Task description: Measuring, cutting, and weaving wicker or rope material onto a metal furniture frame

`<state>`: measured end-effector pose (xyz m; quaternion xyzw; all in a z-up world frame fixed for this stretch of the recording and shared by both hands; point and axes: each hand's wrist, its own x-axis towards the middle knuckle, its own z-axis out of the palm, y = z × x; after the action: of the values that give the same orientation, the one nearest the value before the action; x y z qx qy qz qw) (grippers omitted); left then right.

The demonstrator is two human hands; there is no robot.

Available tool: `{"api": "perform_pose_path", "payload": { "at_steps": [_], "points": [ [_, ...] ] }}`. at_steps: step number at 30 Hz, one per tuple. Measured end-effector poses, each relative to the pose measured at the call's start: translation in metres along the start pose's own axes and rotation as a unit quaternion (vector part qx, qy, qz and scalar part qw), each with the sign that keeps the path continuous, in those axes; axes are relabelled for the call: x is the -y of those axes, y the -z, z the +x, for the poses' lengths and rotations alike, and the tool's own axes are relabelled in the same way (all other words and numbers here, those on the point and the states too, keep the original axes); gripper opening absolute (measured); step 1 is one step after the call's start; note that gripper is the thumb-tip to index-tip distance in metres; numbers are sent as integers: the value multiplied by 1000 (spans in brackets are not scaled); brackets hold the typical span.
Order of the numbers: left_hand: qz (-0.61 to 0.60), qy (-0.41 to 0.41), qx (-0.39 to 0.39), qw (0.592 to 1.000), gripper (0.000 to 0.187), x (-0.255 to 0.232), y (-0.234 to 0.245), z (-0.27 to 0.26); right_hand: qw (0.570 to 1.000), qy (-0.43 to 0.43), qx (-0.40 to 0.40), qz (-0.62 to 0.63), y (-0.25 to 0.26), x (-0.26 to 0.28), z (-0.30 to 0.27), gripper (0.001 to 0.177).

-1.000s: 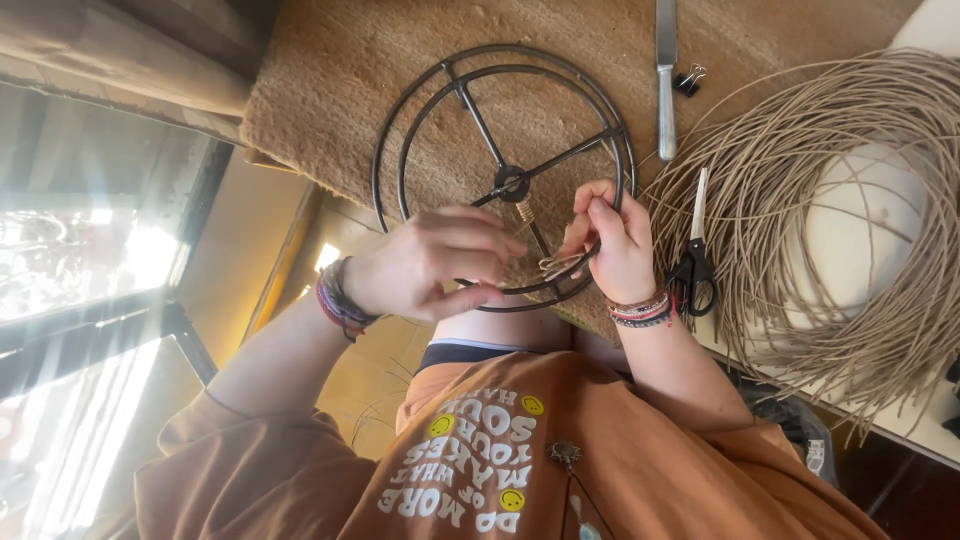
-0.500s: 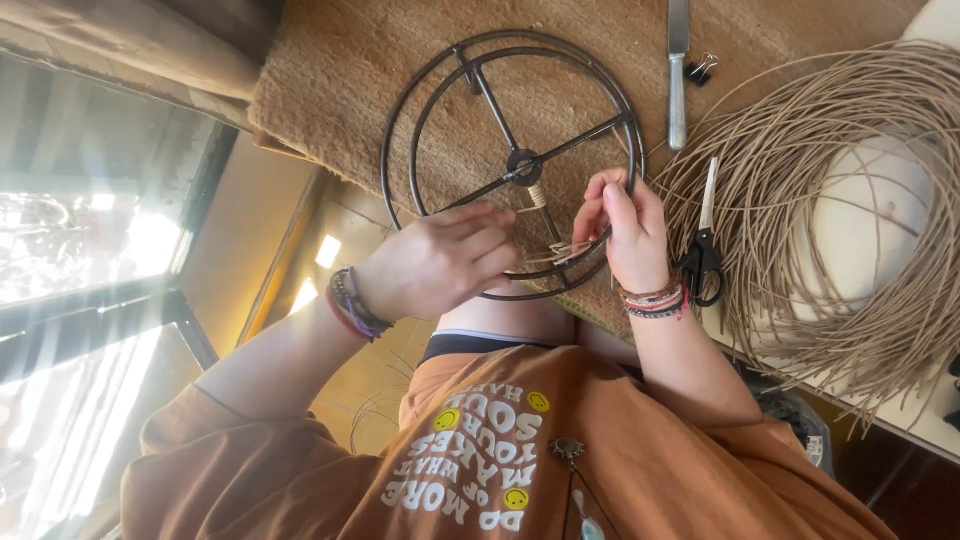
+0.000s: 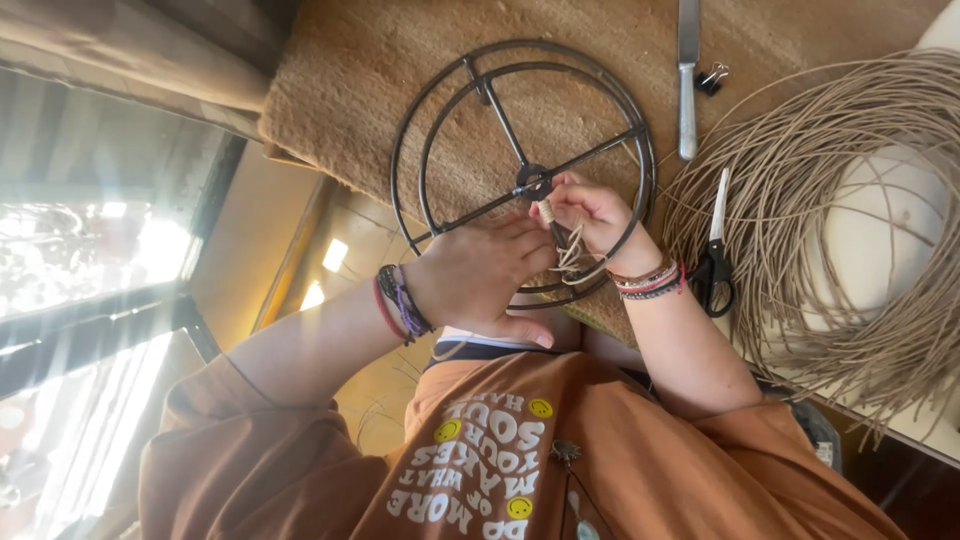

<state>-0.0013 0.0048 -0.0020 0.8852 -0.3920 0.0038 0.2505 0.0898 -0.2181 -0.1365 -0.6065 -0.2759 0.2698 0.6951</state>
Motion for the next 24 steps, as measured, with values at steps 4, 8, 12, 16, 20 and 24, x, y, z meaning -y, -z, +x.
{"api": "perform_pose_path", "payload": {
  "at_steps": [4, 8, 12, 16, 20, 24],
  "points": [
    [5, -16, -16, 1000, 92, -12, 43, 8, 970, -111, -70, 204, 2, 45, -3, 22],
    [-80, 26, -26, 996, 66, -12, 43, 1, 945, -65, -33, 318, 6, 68, -10, 26],
    [-153, 43, -102, 982, 42, -4, 19, -2, 916, -9, -12, 401, -4, 72, -21, 45],
    [-231, 89, -173, 953, 42, -4, 23, 7, 944, 21, -68, 323, -8, 39, -33, 46],
    [27, 109, -212, 971, 17, -4, 34, 41, 918, 39, -92, 384, -24, 60, -26, 30],
    [10, 54, -106, 993, 9, 21, 23, 61, 908, 22, -126, 398, -22, 57, -28, 13]
  ]
}}
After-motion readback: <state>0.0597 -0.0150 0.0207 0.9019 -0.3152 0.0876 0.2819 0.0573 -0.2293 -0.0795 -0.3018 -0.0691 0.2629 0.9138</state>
